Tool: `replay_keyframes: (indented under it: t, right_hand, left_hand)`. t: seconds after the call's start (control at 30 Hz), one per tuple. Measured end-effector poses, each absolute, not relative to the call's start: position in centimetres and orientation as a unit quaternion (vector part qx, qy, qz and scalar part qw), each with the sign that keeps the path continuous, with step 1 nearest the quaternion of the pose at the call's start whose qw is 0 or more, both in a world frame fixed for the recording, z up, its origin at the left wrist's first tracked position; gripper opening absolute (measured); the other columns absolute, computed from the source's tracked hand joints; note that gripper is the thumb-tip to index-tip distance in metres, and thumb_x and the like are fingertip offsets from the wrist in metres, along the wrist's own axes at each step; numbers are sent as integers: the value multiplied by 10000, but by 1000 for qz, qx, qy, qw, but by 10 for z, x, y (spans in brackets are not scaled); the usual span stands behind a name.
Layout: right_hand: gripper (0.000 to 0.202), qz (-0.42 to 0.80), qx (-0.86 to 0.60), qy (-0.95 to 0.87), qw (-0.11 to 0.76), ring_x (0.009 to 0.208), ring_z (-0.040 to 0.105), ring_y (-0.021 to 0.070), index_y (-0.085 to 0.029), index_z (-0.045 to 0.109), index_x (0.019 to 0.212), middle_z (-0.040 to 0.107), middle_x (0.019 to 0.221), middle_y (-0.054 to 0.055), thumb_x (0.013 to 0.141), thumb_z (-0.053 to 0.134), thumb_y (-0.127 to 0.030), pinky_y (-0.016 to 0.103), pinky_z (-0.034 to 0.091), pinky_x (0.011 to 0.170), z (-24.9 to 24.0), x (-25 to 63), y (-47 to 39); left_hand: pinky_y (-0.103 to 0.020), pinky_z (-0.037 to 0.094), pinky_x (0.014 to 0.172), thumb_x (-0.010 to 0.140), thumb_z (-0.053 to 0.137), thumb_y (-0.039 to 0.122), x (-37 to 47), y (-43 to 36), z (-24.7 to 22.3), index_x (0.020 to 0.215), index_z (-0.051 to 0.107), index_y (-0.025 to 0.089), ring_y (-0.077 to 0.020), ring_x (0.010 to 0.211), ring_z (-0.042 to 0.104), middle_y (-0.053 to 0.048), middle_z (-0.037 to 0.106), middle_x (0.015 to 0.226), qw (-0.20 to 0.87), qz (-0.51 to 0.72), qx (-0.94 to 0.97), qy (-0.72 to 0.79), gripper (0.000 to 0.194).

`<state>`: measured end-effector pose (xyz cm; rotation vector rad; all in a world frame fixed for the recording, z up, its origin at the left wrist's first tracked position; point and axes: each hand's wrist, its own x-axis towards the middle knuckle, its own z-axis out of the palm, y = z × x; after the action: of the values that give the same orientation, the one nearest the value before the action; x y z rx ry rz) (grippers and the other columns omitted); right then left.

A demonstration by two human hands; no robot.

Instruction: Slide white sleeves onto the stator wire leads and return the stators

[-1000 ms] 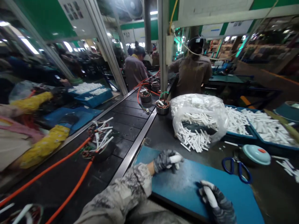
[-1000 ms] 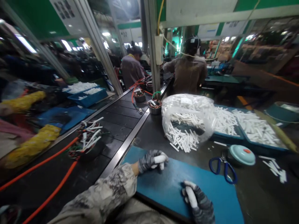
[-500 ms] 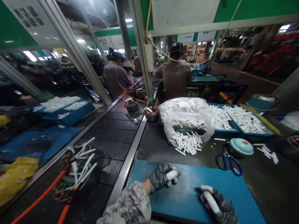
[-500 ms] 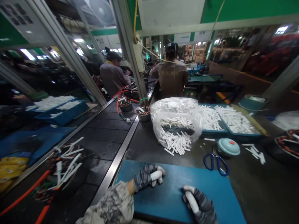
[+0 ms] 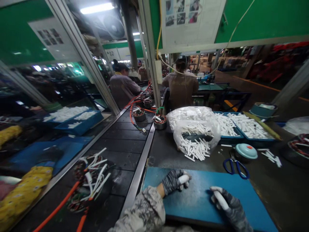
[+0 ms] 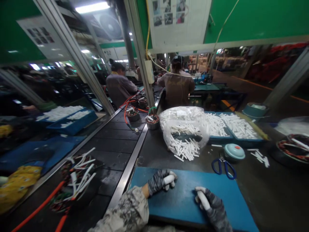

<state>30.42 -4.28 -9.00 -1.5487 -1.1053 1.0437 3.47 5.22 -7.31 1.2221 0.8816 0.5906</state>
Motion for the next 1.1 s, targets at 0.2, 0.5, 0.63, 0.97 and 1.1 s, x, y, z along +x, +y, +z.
replay_keyframes:
  t: [0.2,0.5,0.63,0.97,1.1]
  right_hand:
    - [665,432,-622,-456,467,495,618,170,-226,879,947,772,659,88,653,792,-816,276,556,508,-87,306,-42]
    - [528,419,-626,-454,476,613,733,220,-239,875,975,824,773,101,647,866,-653,275,600,559,-102,316,-45]
    - [511,433,-622,-436,486,682,785,251,-244,878,966,835,802,107,612,902,-612,265,627,590,-101,314,-46]
    - [504,407,-611,-452,506,659,767,238,-249,886,962,837,804,94,624,888,-622,265,625,596,-97,307,-46]
    - [565,322,-637,-503,487,674,768,248,-234,878,953,833,803,102,710,790,-736,281,624,588,-96,303,-45]
  left_hand:
    - [-205,379,491,787,749,749,37,53,-80,1097,737,100,-60,504,505,-39,709,787,690,270,551,383,719]
    - [-213,415,514,784,777,731,34,52,-77,1127,746,98,-70,524,533,-48,713,805,699,279,549,363,721]
    - [-212,418,509,783,766,743,33,52,-77,1134,740,97,-70,523,542,-46,713,807,699,276,551,362,736]
    - [-208,398,497,786,734,772,35,53,-74,1101,730,100,-64,501,525,-45,703,792,677,266,574,376,742]
    - [-205,408,510,785,752,755,36,53,-75,1105,730,108,-62,521,524,-35,698,797,674,269,574,379,722]
